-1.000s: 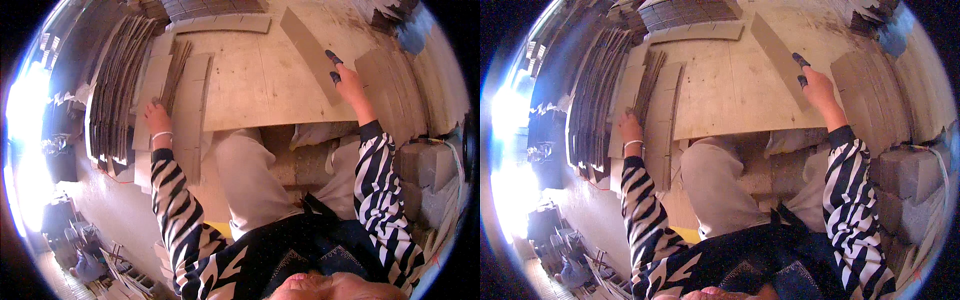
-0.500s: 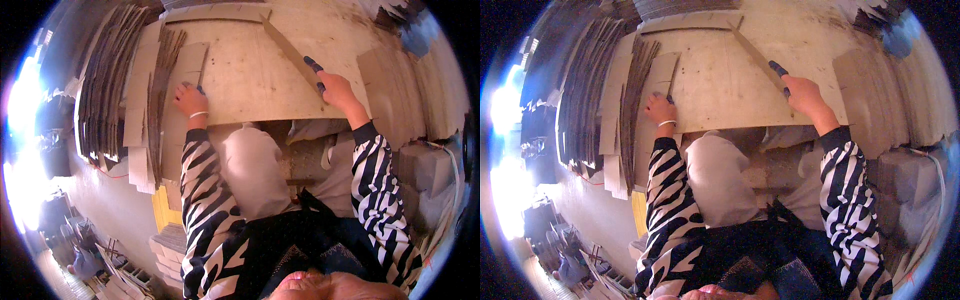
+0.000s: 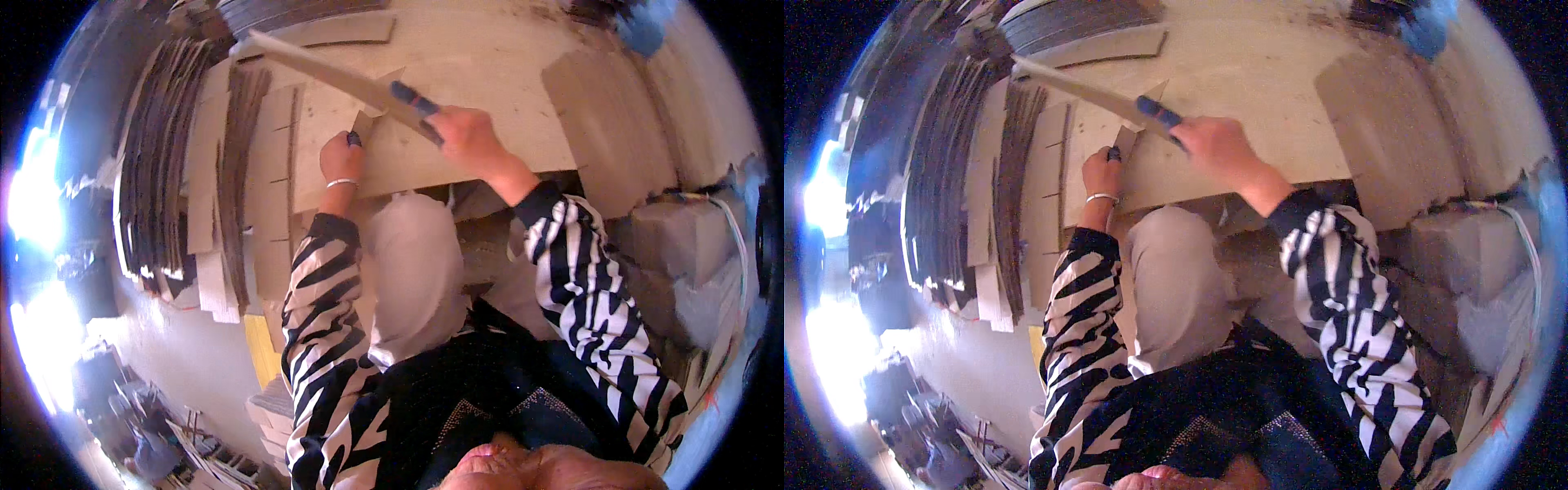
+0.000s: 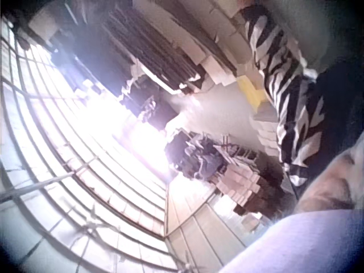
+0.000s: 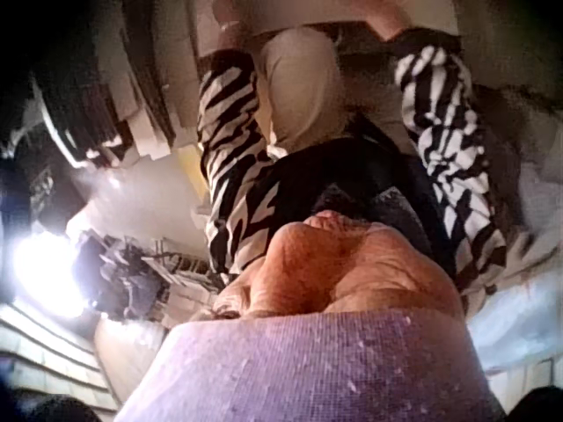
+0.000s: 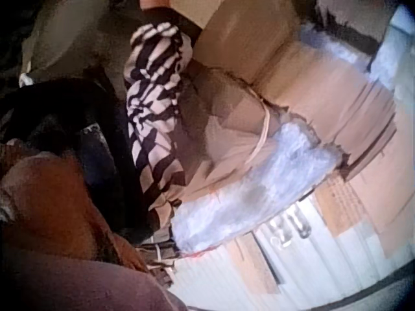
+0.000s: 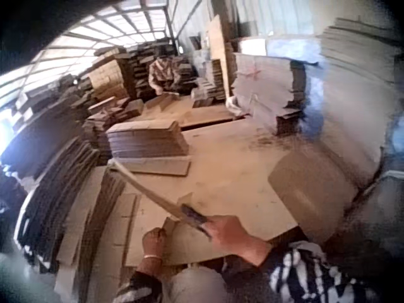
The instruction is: The person uses a utility knife to cut rectangular cardboard pieces into smaller strips on a wooden workbench. The person repeatedly picks up a piece, cuts it, and places the resulting strips aside.
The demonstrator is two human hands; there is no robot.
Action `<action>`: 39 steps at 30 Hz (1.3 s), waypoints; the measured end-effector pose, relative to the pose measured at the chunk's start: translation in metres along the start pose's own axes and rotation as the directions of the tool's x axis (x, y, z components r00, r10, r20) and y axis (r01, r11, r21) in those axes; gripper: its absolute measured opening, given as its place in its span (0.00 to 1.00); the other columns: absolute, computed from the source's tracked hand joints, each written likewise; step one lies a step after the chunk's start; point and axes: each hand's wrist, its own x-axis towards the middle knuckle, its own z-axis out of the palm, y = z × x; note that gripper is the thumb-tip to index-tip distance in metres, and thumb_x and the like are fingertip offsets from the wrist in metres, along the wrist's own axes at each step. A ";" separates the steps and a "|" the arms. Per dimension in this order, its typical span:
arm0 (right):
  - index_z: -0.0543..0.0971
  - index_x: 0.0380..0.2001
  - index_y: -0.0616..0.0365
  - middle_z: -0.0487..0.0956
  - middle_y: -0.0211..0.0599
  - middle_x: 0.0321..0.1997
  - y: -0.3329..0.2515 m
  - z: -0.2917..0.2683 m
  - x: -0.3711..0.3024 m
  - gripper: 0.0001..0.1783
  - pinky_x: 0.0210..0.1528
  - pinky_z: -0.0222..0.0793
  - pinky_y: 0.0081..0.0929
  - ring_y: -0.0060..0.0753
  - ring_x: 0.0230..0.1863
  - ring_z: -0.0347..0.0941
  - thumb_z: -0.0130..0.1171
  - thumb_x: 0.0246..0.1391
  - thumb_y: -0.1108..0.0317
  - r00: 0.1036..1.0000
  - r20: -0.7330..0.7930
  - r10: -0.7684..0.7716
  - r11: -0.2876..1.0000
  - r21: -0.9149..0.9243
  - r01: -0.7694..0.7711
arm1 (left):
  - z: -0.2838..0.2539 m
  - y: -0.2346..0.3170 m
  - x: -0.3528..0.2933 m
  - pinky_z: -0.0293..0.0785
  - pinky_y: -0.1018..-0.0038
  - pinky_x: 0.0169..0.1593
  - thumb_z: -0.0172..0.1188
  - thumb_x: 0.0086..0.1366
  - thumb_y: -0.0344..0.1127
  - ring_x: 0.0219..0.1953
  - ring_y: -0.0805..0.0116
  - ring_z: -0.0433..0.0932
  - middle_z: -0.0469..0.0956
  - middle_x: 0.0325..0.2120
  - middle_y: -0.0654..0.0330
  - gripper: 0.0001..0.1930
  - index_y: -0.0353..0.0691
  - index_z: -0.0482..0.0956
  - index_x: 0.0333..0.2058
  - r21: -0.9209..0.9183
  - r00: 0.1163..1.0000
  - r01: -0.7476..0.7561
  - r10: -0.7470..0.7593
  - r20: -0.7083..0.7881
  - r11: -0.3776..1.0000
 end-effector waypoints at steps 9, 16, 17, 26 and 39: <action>0.77 0.40 0.47 0.78 0.39 0.26 0.039 0.030 -0.018 0.12 0.27 0.71 0.44 0.47 0.31 0.77 0.52 0.50 0.70 0.983 0.166 0.083 0.983 -0.174 -0.053 | 0.006 0.048 -0.005 0.70 0.55 0.37 0.52 0.54 0.34 0.32 0.40 0.76 0.76 0.26 0.41 0.10 0.34 0.79 0.29 -0.324 0.989 -0.030 0.074 0.127 0.946; 0.72 0.45 0.49 0.79 0.43 0.30 0.030 0.001 -0.006 0.18 0.31 0.70 0.46 0.50 0.34 0.77 0.55 0.48 0.69 0.848 0.436 0.302 0.946 -0.247 -0.210 | -0.020 0.054 -0.021 0.71 0.58 0.46 0.51 0.53 0.33 0.41 0.42 0.76 0.78 0.38 0.45 0.15 0.37 0.79 0.39 -0.249 0.885 -0.203 0.286 0.367 0.947; 0.71 0.45 0.50 0.79 0.44 0.31 0.027 -0.005 -0.002 0.18 0.31 0.70 0.47 0.51 0.35 0.77 0.55 0.48 0.70 0.820 0.465 0.333 0.936 -0.264 -0.231 | -0.017 0.024 -0.004 0.70 0.57 0.48 0.52 0.56 0.39 0.44 0.43 0.74 0.76 0.41 0.44 0.18 0.37 0.77 0.43 -0.202 0.908 -0.251 0.303 0.288 0.947; 0.71 0.49 0.53 0.79 0.46 0.32 0.030 -0.001 -0.011 0.21 0.34 0.69 0.49 0.52 0.35 0.76 0.52 0.48 0.73 0.858 0.373 0.353 0.929 -0.247 -0.275 | -0.037 -0.118 0.004 0.66 0.50 0.51 0.56 0.58 0.51 0.55 0.49 0.68 0.68 0.54 0.52 0.23 0.40 0.76 0.46 0.720 0.986 0.153 -0.157 -0.063 0.677; 0.75 0.45 0.49 0.78 0.38 0.30 0.016 0.008 -0.012 0.20 0.31 0.71 0.40 0.46 0.33 0.76 0.52 0.45 0.75 0.976 0.211 -0.055 0.995 -0.070 0.071 | -0.034 -0.040 0.008 0.73 0.57 0.39 0.51 0.52 0.34 0.35 0.46 0.78 0.79 0.31 0.46 0.14 0.39 0.81 0.34 0.118 0.999 -0.016 0.019 -0.027 0.993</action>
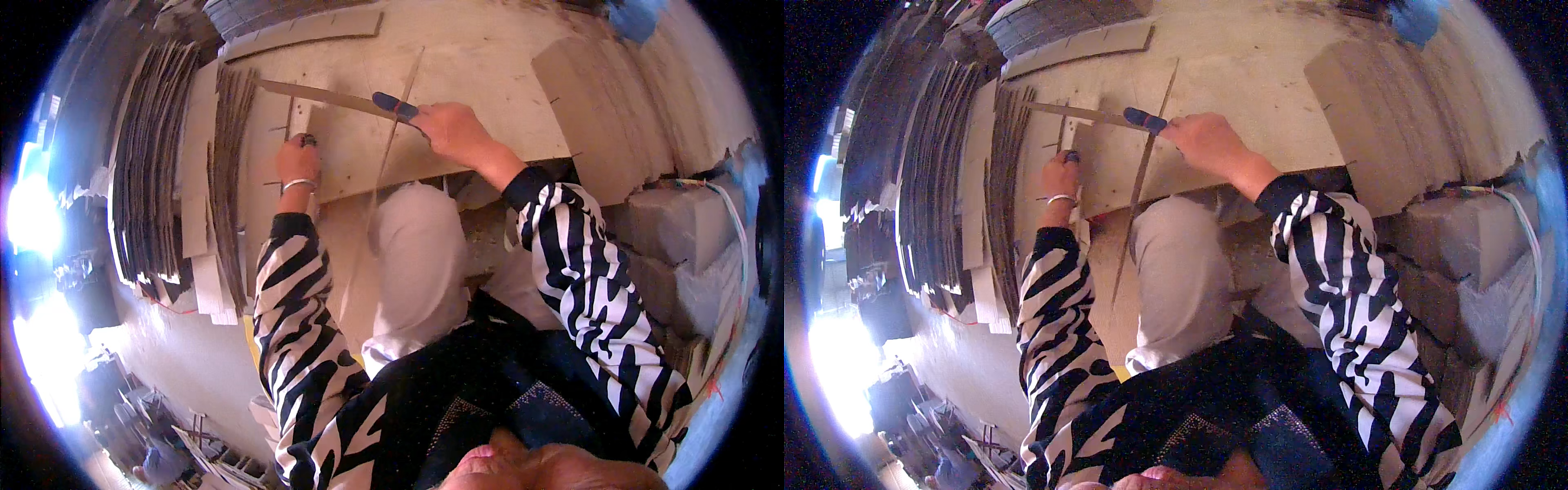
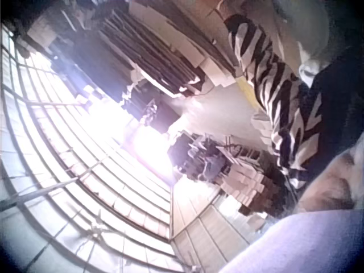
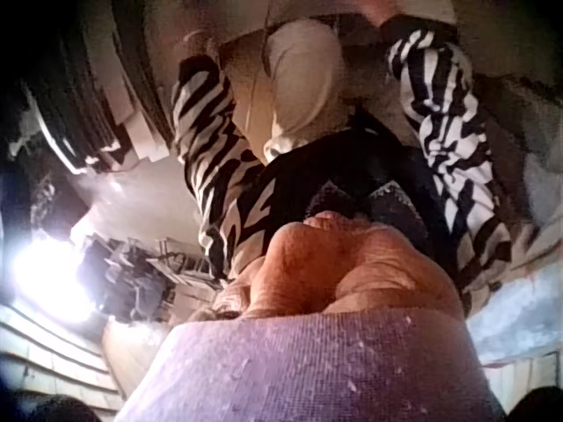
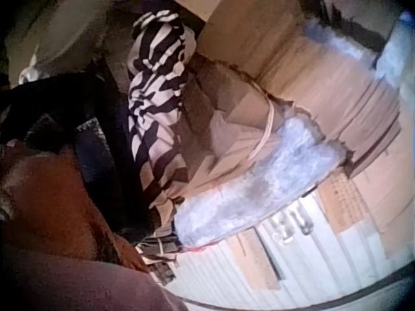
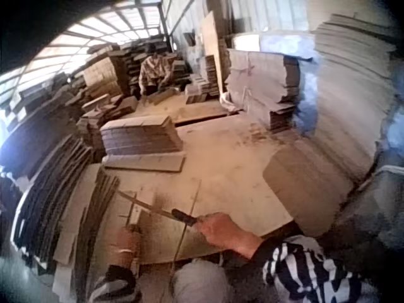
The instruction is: The person uses a utility knife to cut rectangular cardboard pieces into smaller strips on a wooden workbench. The person repeatedly picks up a piece, cuts it, and places the resulting strips aside.
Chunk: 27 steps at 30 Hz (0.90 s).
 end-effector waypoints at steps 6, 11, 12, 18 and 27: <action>0.76 0.46 0.44 0.78 0.36 0.30 0.007 0.006 -0.002 0.19 0.29 0.72 0.42 0.45 0.33 0.77 0.50 0.50 0.73 0.961 0.158 0.226 0.973 -0.093 -0.213 | 0.014 0.025 0.003 0.72 0.68 0.37 0.52 0.55 0.32 0.32 0.58 0.78 0.80 0.28 0.47 0.13 0.33 0.81 0.34 -0.454 0.998 0.025 0.001 0.058 0.891; 0.75 0.48 0.43 0.78 0.36 0.29 0.022 0.008 -0.010 0.20 0.28 0.72 0.42 0.45 0.32 0.78 0.49 0.51 0.73 0.984 0.028 0.173 0.981 -0.088 -0.170 | 0.011 0.016 0.025 0.70 0.72 0.36 0.52 0.57 0.29 0.29 0.69 0.75 0.80 0.27 0.54 0.14 0.30 0.80 0.39 -0.626 0.992 0.076 0.006 0.128 0.776; 0.75 0.48 0.43 0.78 0.36 0.29 0.022 0.005 -0.010 0.20 0.29 0.72 0.43 0.45 0.33 0.78 0.49 0.51 0.73 0.979 0.077 0.187 0.979 -0.095 -0.179 | 0.004 0.014 0.027 0.70 0.72 0.36 0.52 0.57 0.29 0.29 0.70 0.75 0.80 0.27 0.54 0.14 0.30 0.80 0.39 -0.579 0.989 0.070 0.022 0.150 0.813; 0.75 0.47 0.45 0.80 0.37 0.32 0.013 -0.007 -0.004 0.19 0.31 0.73 0.43 0.45 0.35 0.78 0.51 0.49 0.73 0.942 0.240 0.234 0.969 -0.139 -0.206 | -0.011 0.013 0.029 0.70 0.70 0.35 0.50 0.57 0.31 0.28 0.65 0.76 0.77 0.25 0.49 0.12 0.35 0.79 0.38 -0.393 0.933 -0.326 0.359 0.011 0.860; 0.74 0.45 0.50 0.79 0.45 0.34 0.057 -0.018 -0.005 0.19 0.37 0.71 0.47 0.50 0.39 0.77 0.55 0.47 0.70 0.854 0.206 0.477 0.877 -0.168 -0.450 | -0.067 0.024 -0.023 0.71 0.67 0.45 0.48 0.68 0.42 0.39 0.57 0.78 0.79 0.37 0.49 0.21 0.41 0.68 0.57 -0.465 0.924 -0.025 0.198 0.327 0.885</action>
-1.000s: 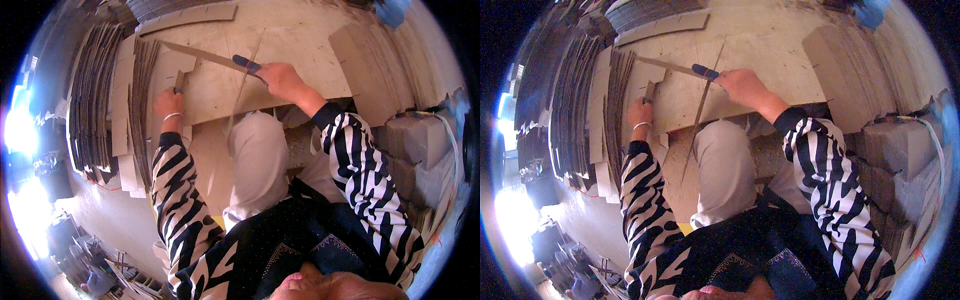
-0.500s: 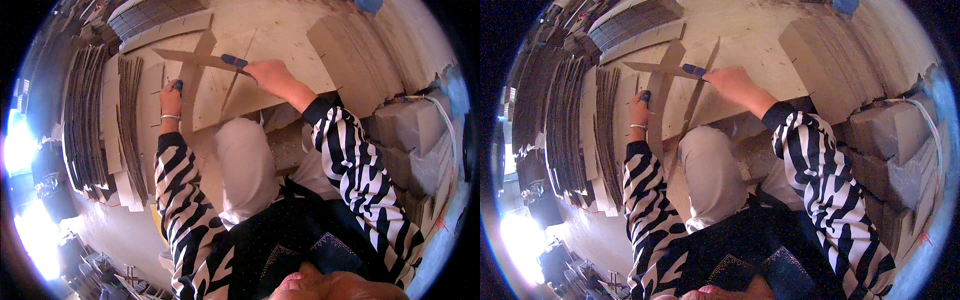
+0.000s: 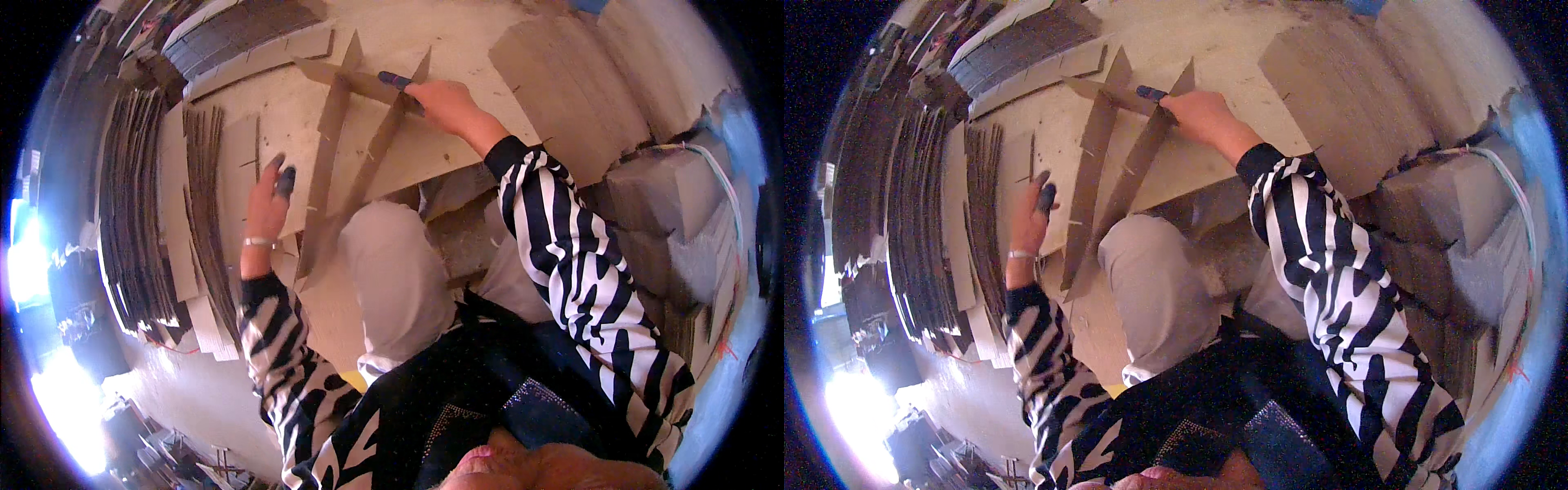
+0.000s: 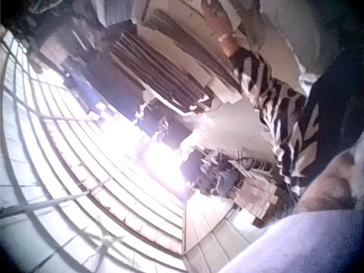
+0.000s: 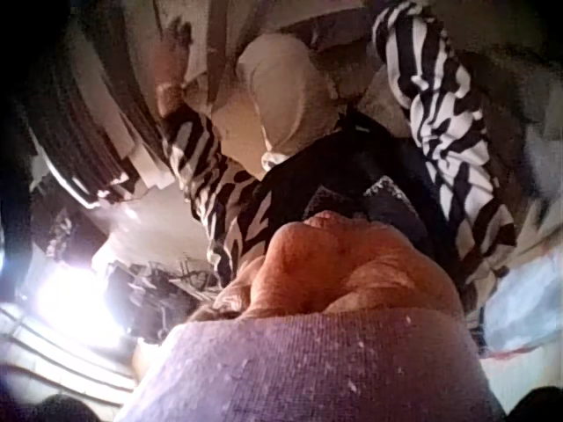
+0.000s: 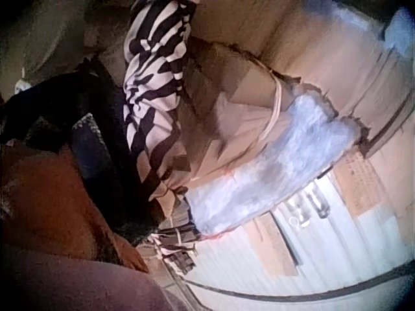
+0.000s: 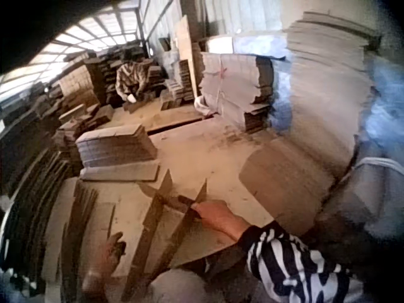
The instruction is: The person uses a utility knife to cut rectangular cardboard pieces into smaller strips on a wooden workbench. The person repeatedly picks up a piece, cuts it, and places the resulting strips aside.
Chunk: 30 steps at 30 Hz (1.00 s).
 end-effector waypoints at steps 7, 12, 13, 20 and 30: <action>0.64 0.60 0.50 0.75 0.52 0.50 0.074 -0.033 -0.049 0.36 0.48 0.69 0.40 0.52 0.50 0.72 0.63 0.46 0.61 0.939 -0.235 0.250 0.960 0.188 -0.208 | 0.013 -0.028 -0.141 0.69 0.69 0.52 0.44 0.70 0.42 0.45 0.63 0.75 0.77 0.42 0.53 0.23 0.36 0.65 0.59 -0.074 0.887 0.008 -0.041 -0.459 0.997; 0.59 0.64 0.47 0.68 0.43 0.59 0.158 -0.036 -0.182 0.42 0.55 0.62 0.49 0.51 0.60 0.63 0.65 0.45 0.59 0.820 -0.425 0.383 0.751 -0.375 -0.544 | 0.077 -0.010 -0.108 0.67 0.70 0.54 0.41 0.69 0.39 0.46 0.66 0.74 0.76 0.42 0.55 0.19 0.33 0.71 0.51 -0.652 0.869 -0.152 -0.214 -0.447 0.743; 0.61 0.62 0.48 0.69 0.43 0.59 0.154 -0.031 -0.195 0.41 0.55 0.62 0.50 0.51 0.59 0.63 0.65 0.45 0.60 0.830 -0.436 0.348 0.754 -0.395 -0.525 | 0.076 -0.009 -0.096 0.68 0.69 0.54 0.43 0.69 0.38 0.46 0.65 0.74 0.76 0.43 0.55 0.18 0.33 0.71 0.50 -0.567 0.880 -0.126 -0.172 -0.442 0.814; 0.73 0.41 0.58 0.74 0.50 0.47 0.136 -0.062 -0.171 0.17 0.43 0.65 0.49 0.56 0.48 0.69 0.62 0.45 0.70 0.811 -0.513 0.281 0.921 -0.094 -0.378 | 0.038 -0.005 -0.016 0.74 0.62 0.42 0.54 0.56 0.31 0.39 0.50 0.78 0.80 0.34 0.49 0.14 0.40 0.78 0.42 0.355 0.992 -0.096 0.119 -0.044 0.930; 0.78 0.32 0.59 0.78 0.52 0.29 0.004 -0.054 0.008 0.22 0.35 0.66 0.43 0.52 0.34 0.75 0.54 0.54 0.49 0.979 -0.190 0.075 0.869 0.494 0.029 | 0.004 -0.007 0.037 0.74 0.58 0.43 0.58 0.55 0.42 0.42 0.49 0.78 0.80 0.38 0.51 0.20 0.48 0.74 0.47 0.688 0.996 0.048 -0.082 0.017 0.724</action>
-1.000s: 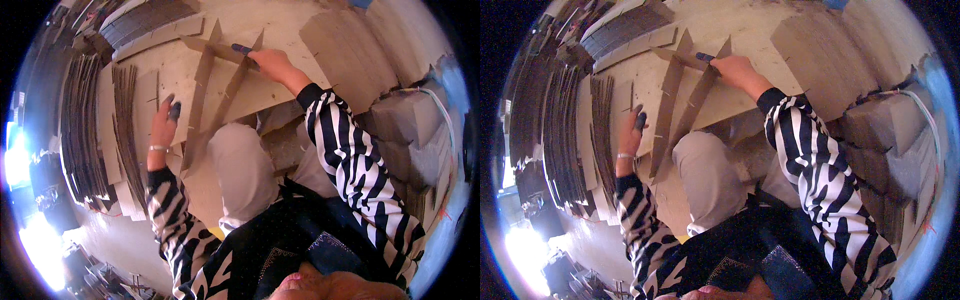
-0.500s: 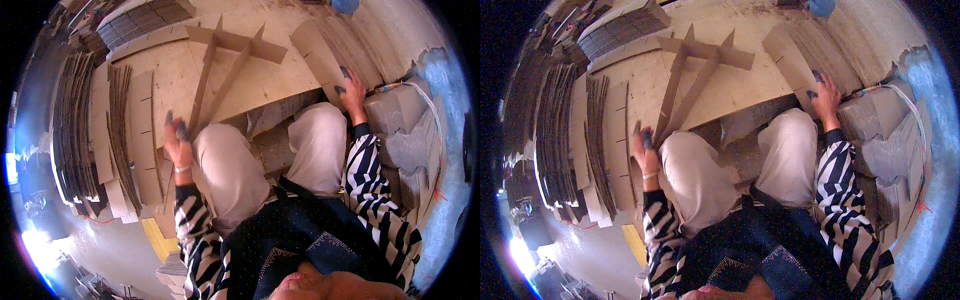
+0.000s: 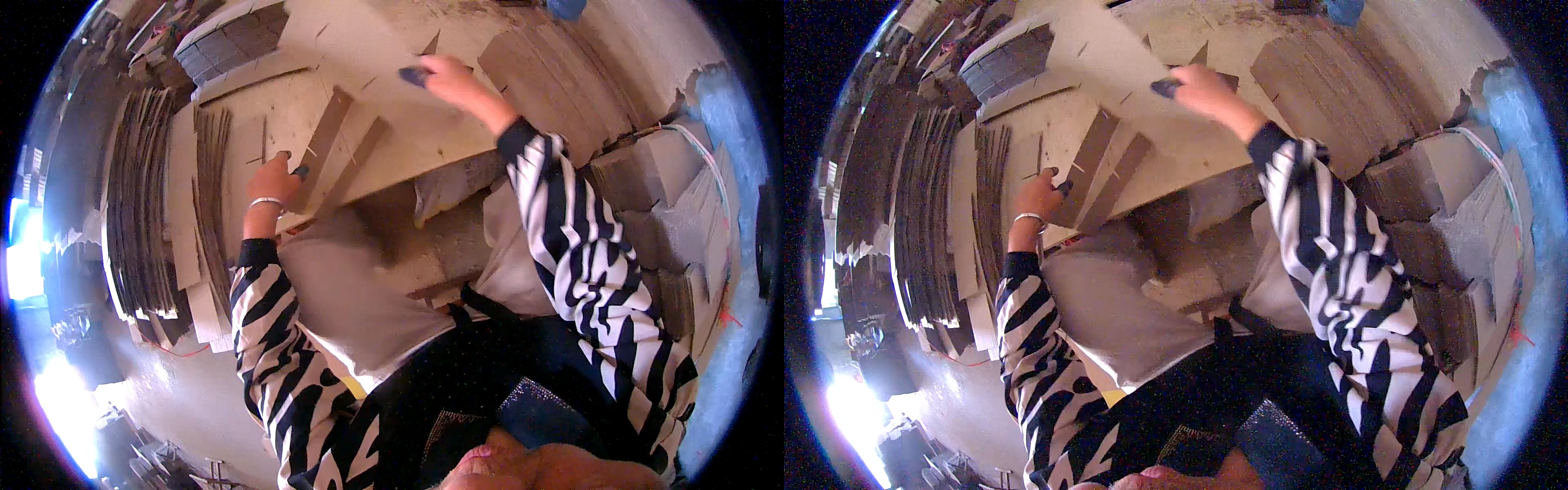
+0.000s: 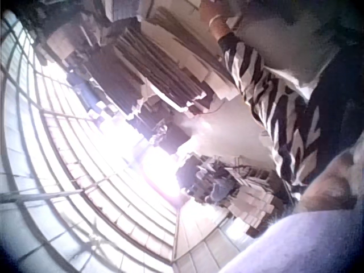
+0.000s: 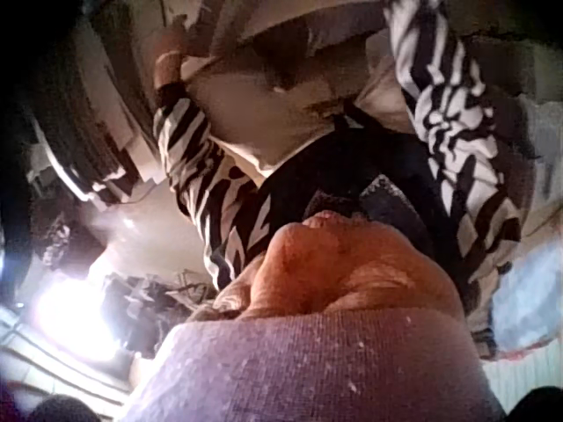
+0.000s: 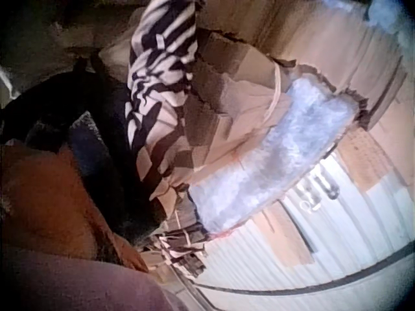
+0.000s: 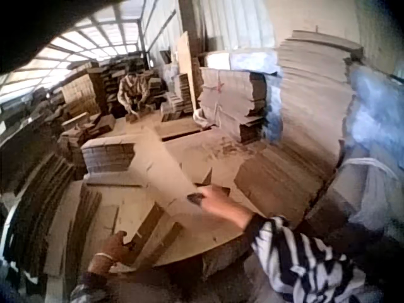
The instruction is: The person uses a utility knife to cut rectangular cardboard pieces into smaller strips on a wooden workbench. The person repeatedly picks up a piece, cuts it, and places the resulting strips aside.
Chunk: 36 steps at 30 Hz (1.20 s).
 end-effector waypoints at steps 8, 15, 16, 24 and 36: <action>0.76 0.37 0.57 0.77 0.52 0.31 0.004 0.004 0.036 0.15 0.37 0.67 0.47 0.57 0.36 0.73 0.53 0.55 0.57 0.995 -0.060 -0.083 0.965 -0.254 0.065 | 0.016 0.012 -0.007 0.74 0.57 0.46 0.57 0.55 0.39 0.45 0.49 0.77 0.79 0.39 0.49 0.16 0.45 0.77 0.44 -0.016 0.994 0.099 -0.098 0.058 0.995; 0.72 0.47 0.53 0.76 0.53 0.27 -0.068 0.025 -0.038 0.17 0.33 0.65 0.50 0.59 0.32 0.71 0.54 0.54 0.65 0.940 -0.009 -0.340 0.922 -0.203 0.331 | 0.006 0.014 -0.012 0.74 0.58 0.46 0.53 0.55 0.36 0.44 0.50 0.77 0.79 0.40 0.50 0.15 0.46 0.80 0.41 -0.091 0.995 0.074 -0.067 0.073 0.993; 0.72 0.48 0.53 0.76 0.52 0.28 -0.070 0.033 -0.039 0.17 0.33 0.65 0.50 0.59 0.32 0.71 0.54 0.54 0.65 0.953 0.061 -0.295 0.932 -0.203 0.301 | 0.010 0.012 -0.008 0.74 0.59 0.46 0.53 0.55 0.36 0.44 0.50 0.77 0.79 0.40 0.50 0.15 0.47 0.81 0.41 -0.091 0.995 0.078 -0.071 0.077 0.993; 0.73 0.45 0.55 0.77 0.52 0.28 -0.086 0.034 -0.039 0.16 0.33 0.66 0.50 0.59 0.32 0.72 0.55 0.50 0.70 0.925 0.275 -0.263 0.894 -0.290 0.340 | 0.018 0.011 0.003 0.75 0.58 0.44 0.53 0.55 0.38 0.42 0.50 0.78 0.80 0.37 0.51 0.14 0.49 0.83 0.38 -0.151 0.993 0.117 -0.120 -0.006 0.982; 0.76 0.35 0.57 0.79 0.44 0.27 -0.088 0.072 -0.055 0.10 0.31 0.71 0.48 0.51 0.34 0.78 0.54 0.46 0.72 0.871 0.418 -0.256 0.811 -0.398 0.429 | -0.009 0.048 -0.015 0.74 0.57 0.43 0.55 0.52 0.37 0.40 0.48 0.77 0.79 0.35 0.48 0.13 0.41 0.80 0.36 -0.171 0.953 -0.126 0.072 -0.294 0.977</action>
